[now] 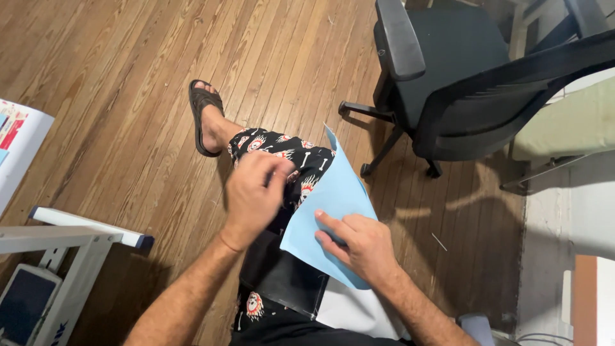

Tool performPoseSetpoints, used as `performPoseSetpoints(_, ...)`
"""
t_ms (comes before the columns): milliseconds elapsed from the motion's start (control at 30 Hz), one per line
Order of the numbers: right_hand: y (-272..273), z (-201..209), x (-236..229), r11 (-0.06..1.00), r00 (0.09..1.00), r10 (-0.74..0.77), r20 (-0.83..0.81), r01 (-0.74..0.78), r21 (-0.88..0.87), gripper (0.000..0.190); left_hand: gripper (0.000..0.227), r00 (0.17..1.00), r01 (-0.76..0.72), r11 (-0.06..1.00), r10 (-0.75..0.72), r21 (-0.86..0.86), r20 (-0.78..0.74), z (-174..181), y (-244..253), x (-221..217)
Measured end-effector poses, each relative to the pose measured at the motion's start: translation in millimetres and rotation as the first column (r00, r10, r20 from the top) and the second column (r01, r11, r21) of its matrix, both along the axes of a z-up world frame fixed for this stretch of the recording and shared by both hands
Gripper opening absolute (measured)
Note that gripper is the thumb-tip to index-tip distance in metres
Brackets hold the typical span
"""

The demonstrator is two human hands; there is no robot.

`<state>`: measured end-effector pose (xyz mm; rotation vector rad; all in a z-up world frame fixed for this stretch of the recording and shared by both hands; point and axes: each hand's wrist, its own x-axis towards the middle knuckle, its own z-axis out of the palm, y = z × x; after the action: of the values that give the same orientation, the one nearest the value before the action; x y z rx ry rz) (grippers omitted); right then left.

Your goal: The person folds a light blue fabric piece on their lap, aligning edges and smoothing the surface. They then handle a white paper or fabric piece and a black fabric piece, folding and adjusting them on their lap.

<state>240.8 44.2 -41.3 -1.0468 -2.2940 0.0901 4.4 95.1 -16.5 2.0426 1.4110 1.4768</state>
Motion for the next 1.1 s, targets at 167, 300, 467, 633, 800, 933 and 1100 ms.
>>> performPoseSetpoints(167,-9,4,-8,1.0,0.995,-0.031,0.093,0.031,0.004,0.028,0.019,0.992,0.089,0.996,-0.091,-0.022,-0.093,12,-2,-7)
performPoseSetpoints(300,-11,12,-15,1.0,0.99,-0.006,0.138,0.005,0.011,0.024,0.032,0.974,0.162,0.985,-0.15,0.055,-0.17,14,-3,13)
performPoseSetpoints(467,-16,8,-11,0.999,0.989,0.035,0.144,-0.038,0.02,0.025,0.01,0.983,0.169,0.984,-0.164,0.056,-0.081,2,5,18)
performPoseSetpoints(633,-16,6,-8,0.999,0.992,0.039,0.12,-0.043,0.033,0.024,0.033,0.883,-0.188,0.982,0.177,0.019,-0.436,-43,20,-28)
performPoseSetpoints(800,-13,9,-11,0.998,0.993,0.039,0.113,-0.043,0.036,0.023,0.011,0.964,-0.151,0.988,0.141,-0.028,-0.226,-4,0,-29)
performPoseSetpoints(933,-15,9,-13,0.999,0.995,0.038,0.095,-0.04,0.019,0.023,0.013,0.983,0.165,0.983,-0.157,0.083,-0.094,16,-17,3)
performPoseSetpoints(1100,-17,9,-14,0.999,0.997,0.033,0.063,-0.035,0.03,0.02,0.011,0.988,0.102,0.991,-0.092,0.081,-0.126,-5,-21,16)
